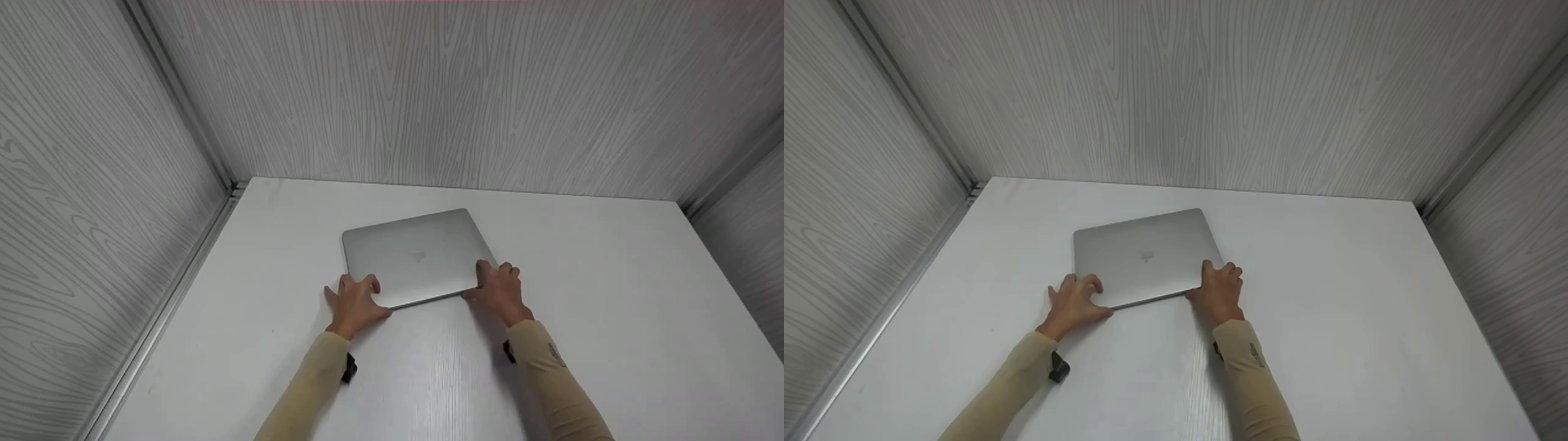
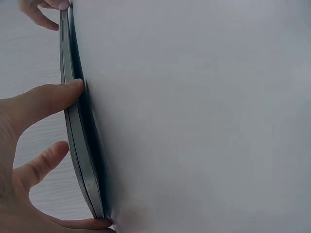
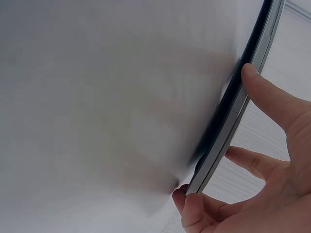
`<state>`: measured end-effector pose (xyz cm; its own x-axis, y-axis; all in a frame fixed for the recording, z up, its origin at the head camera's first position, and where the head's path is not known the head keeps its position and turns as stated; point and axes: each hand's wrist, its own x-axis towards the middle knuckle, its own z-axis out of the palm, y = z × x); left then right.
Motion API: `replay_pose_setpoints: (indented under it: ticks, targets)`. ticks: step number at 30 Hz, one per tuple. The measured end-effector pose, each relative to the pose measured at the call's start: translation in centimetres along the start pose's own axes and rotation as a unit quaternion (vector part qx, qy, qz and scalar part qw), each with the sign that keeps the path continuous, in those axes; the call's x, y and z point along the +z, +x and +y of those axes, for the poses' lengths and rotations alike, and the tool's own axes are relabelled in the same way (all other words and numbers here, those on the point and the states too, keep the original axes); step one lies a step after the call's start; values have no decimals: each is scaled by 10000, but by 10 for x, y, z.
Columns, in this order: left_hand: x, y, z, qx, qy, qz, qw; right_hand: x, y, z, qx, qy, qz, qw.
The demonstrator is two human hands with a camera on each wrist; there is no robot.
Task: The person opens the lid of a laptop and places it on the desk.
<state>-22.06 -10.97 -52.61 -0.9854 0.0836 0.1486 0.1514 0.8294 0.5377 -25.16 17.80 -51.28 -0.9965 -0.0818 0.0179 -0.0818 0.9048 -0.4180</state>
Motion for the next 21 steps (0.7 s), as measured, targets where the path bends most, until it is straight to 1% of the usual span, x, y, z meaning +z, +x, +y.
replay_pose_setpoints:
  ticks: [3,8,10,15,21]
  targets:
    - [2,2,3,26,55,11,10000,-4,-2,3,26,51,-55,10000]
    - [5,6,7,109,-8,22,9999,-10,-6,8,86,185,-97,9997]
    - [6,7,8,114,-43,-8,9999,-11,-8,11,109,230,-109,9996]
    - [9,10,12,119,46,-110,9999,-13,-12,16,229,346,-127,9991]
    - [9,12,17,232,-13,-273,9994,-18,-21,20,383,361,-85,9986]
